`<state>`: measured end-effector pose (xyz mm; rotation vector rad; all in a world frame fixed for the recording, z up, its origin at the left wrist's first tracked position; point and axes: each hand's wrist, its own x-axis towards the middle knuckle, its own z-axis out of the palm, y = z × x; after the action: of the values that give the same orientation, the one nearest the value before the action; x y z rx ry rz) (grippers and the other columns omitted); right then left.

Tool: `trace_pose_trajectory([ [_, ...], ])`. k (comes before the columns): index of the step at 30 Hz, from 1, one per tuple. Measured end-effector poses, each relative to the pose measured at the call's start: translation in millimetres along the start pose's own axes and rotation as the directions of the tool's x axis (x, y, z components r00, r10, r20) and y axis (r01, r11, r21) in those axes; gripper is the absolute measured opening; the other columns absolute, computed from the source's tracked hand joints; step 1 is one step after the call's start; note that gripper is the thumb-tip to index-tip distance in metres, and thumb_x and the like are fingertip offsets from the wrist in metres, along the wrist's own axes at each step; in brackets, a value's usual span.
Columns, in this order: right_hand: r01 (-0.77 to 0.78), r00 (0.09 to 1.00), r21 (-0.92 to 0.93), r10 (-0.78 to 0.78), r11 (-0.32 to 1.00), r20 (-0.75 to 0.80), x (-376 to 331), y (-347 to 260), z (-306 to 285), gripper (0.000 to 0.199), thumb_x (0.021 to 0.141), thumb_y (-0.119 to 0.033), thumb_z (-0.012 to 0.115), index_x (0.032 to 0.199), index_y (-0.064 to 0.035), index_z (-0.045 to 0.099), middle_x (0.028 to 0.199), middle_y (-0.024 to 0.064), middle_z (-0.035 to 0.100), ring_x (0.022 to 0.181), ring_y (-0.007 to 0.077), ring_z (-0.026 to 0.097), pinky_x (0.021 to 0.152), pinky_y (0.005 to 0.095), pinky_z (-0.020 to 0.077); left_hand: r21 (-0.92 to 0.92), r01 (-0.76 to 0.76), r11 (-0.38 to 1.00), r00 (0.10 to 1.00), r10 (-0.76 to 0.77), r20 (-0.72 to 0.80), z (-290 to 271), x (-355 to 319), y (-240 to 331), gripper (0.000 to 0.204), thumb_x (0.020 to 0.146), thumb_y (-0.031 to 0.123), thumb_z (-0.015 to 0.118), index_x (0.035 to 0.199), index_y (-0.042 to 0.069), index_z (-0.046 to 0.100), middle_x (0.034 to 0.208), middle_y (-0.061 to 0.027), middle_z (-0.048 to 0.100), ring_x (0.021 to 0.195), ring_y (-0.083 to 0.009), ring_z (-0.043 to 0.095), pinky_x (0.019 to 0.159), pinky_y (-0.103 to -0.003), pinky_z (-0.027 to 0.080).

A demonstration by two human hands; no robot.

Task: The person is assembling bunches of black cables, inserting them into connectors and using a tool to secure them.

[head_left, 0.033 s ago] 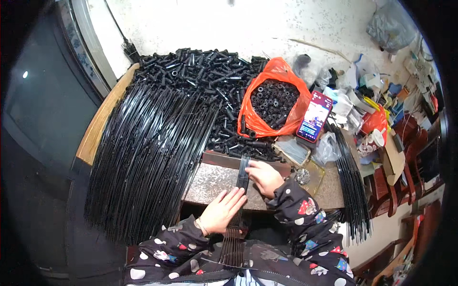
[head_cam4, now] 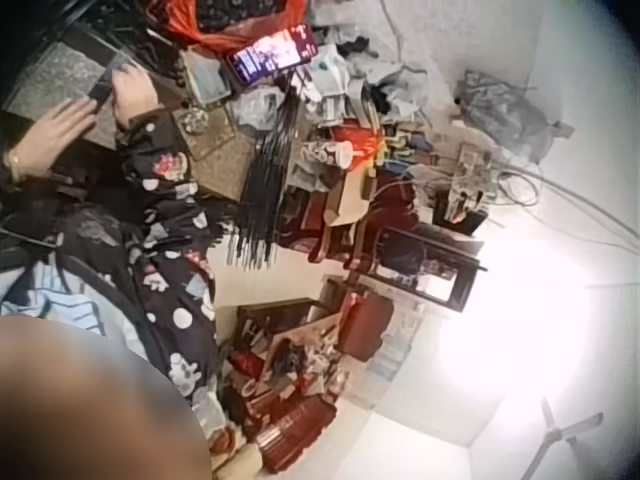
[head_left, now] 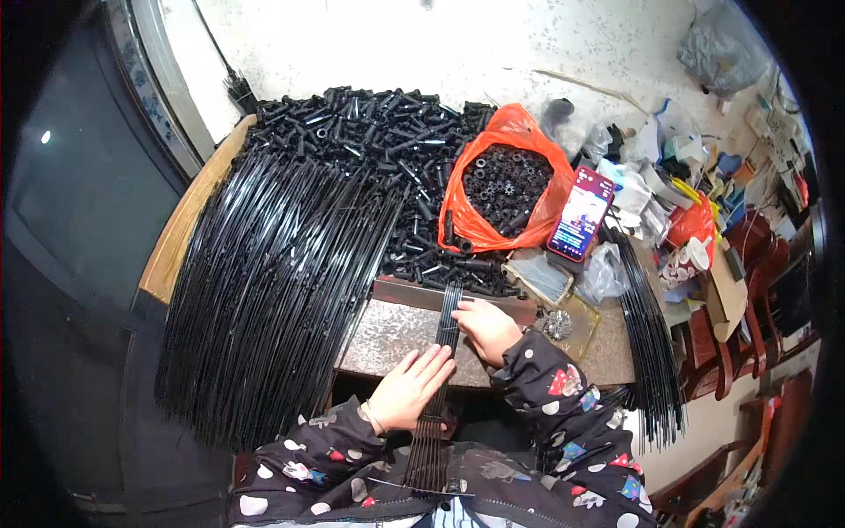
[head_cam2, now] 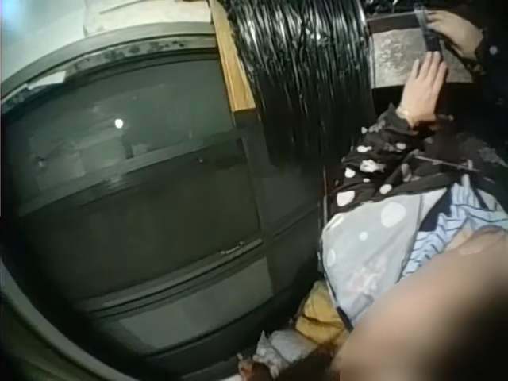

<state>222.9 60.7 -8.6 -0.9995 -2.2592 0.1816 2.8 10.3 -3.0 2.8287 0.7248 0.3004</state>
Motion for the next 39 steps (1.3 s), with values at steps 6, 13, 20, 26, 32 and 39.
trace_pose_trajectory([
  [6,-0.254,0.962,0.15,0.266,0.956,-0.068,7.4,9.5,-1.0,0.014,0.074,-0.007,0.056,0.086,-0.0027,0.057,0.086,0.0125,0.058,0.085,0.0315,0.054,0.076,0.0365,0.0436,-0.037,0.005,0.999,1.0,-0.005,-0.007,0.5,-2.4,-0.9,0.079,0.07,0.045,0.056,0.127,-0.005,0.033,0.135,-0.0226,0.027,0.125,-0.034,0.028,0.1,-0.043,0.024],
  [13,-0.26,0.965,-0.14,0.264,0.955,0.008,-0.6,40.7,-7.3,0.01,0.072,-0.008,0.055,0.081,-0.0054,0.058,0.074,0.0096,0.052,0.074,0.0284,0.053,0.064,0.0371,0.0442,-0.081,-0.006,0.997,1.0,0.007,0.013,-1.2,4.0,-2.7,0.08,0.07,0.049,0.056,0.127,-0.003,0.033,0.136,-0.0215,0.027,0.126,-0.0327,0.028,0.1,-0.042,0.025],
  [20,-0.275,0.958,-0.169,0.285,0.947,0.039,5.7,37.5,-10.9,0.014,0.069,-0.004,0.057,0.083,-0.0042,0.06,0.074,0.0102,0.053,0.071,0.0289,0.055,0.063,0.0354,0.0456,-0.111,0.017,0.994,0.999,-0.013,0.039,-2.1,4.6,-5.1,0.086,0.067,0.053,0.058,0.128,-0.002,0.033,0.136,-0.0205,0.027,0.126,-0.0321,0.028,0.1,-0.042,0.024],
  [26,-0.284,0.956,-0.14,0.291,0.949,0.039,10.2,35.7,-8.9,0.016,0.069,-0.004,0.057,0.084,-0.0048,0.061,0.074,0.0093,0.053,0.072,0.0284,0.055,0.063,0.0353,0.0456,-0.118,0.014,0.993,0.999,-0.008,0.049,-2.1,4.8,-5.6,0.087,0.066,0.053,0.059,0.128,-0.002,0.032,0.136,-0.0204,0.027,0.126,-0.032,0.027,0.1,-0.042,0.024],
  [32,-0.158,0.967,-0.193,0.192,0.968,0.171,22.0,47.7,-15.4,0.017,0.068,-0.005,0.055,0.084,-0.0076,0.061,0.076,0.0067,0.053,0.076,0.0255,0.053,0.065,0.0335,0.0452,-0.125,0.004,0.992,0.999,0.002,0.048,-1.3,4.0,-6.0,0.088,0.066,0.052,0.059,0.129,-0.002,0.031,0.136,-0.0208,0.026,0.127,-0.0321,0.027,0.101,-0.042,0.023],
  [39,-0.086,0.993,-0.338,0.108,0.937,0.047,22.8,47.3,-10.6,0.012,0.071,-0.015,0.062,0.078,-0.0062,0.059,0.075,0.008,0.056,0.074,0.0266,0.052,0.065,0.0347,0.0432,-0.071,0.006,0.997,0.998,-0.002,0.057,-0.3,2.3,-5.0,0.089,0.066,0.053,0.06,0.129,-0.002,0.03,0.137,-0.0196,0.024,0.128,-0.0299,0.025,0.102,-0.041,0.022],
])
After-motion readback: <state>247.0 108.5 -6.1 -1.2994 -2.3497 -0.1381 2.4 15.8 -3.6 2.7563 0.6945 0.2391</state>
